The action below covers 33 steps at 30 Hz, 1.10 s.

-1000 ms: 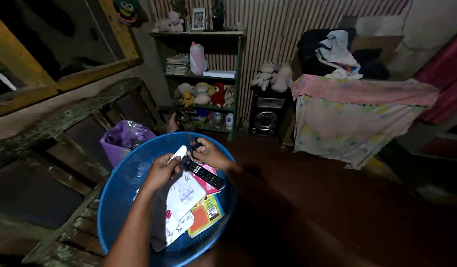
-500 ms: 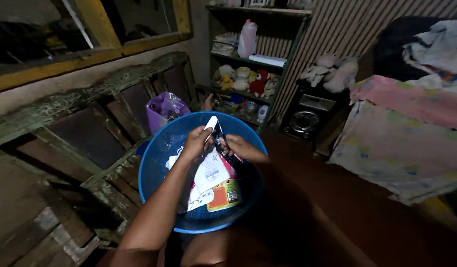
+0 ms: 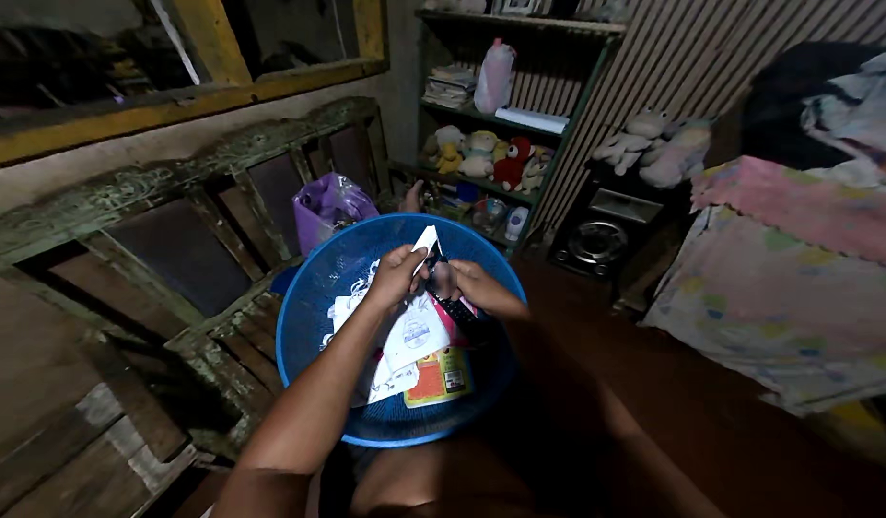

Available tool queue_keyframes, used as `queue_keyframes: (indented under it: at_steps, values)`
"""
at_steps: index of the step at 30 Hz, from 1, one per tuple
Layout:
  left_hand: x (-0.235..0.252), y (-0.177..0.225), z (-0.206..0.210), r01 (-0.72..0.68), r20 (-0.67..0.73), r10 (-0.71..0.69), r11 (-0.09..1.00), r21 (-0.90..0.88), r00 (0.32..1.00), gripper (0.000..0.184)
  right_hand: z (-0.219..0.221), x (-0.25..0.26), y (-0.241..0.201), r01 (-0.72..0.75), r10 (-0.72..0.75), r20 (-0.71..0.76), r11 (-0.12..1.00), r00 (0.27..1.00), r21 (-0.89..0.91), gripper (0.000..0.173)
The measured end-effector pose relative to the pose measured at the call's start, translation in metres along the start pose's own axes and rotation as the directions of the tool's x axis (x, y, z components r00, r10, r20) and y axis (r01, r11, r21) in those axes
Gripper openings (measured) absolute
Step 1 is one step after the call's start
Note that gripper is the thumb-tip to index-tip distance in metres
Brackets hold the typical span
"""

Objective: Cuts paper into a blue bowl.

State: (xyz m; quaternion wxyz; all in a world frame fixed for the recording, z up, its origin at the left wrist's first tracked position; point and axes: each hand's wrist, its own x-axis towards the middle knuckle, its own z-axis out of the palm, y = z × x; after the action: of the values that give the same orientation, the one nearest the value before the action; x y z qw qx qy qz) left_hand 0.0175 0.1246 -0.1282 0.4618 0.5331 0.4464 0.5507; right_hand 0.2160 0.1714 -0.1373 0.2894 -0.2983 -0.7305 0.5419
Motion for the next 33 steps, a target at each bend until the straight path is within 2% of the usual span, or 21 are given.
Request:
queue_keyframes:
  at_steps: [18, 33]
  values:
    - [-0.001, -0.003, 0.009, -0.048, -0.079, 0.046, 0.999, -0.025, 0.996, 0.032, 0.0, 0.0, 0.001, 0.011, -0.011, 0.011, 1.0, 1.0, -0.019, 0.045]
    - [-0.003, 0.001, 0.015, -0.057, -0.071, 0.055, 0.998, -0.028, 0.996, 0.031, 0.0, 0.001, 0.005, 0.067, -0.067, 0.014, 0.997, 0.998, 0.028, 0.043]
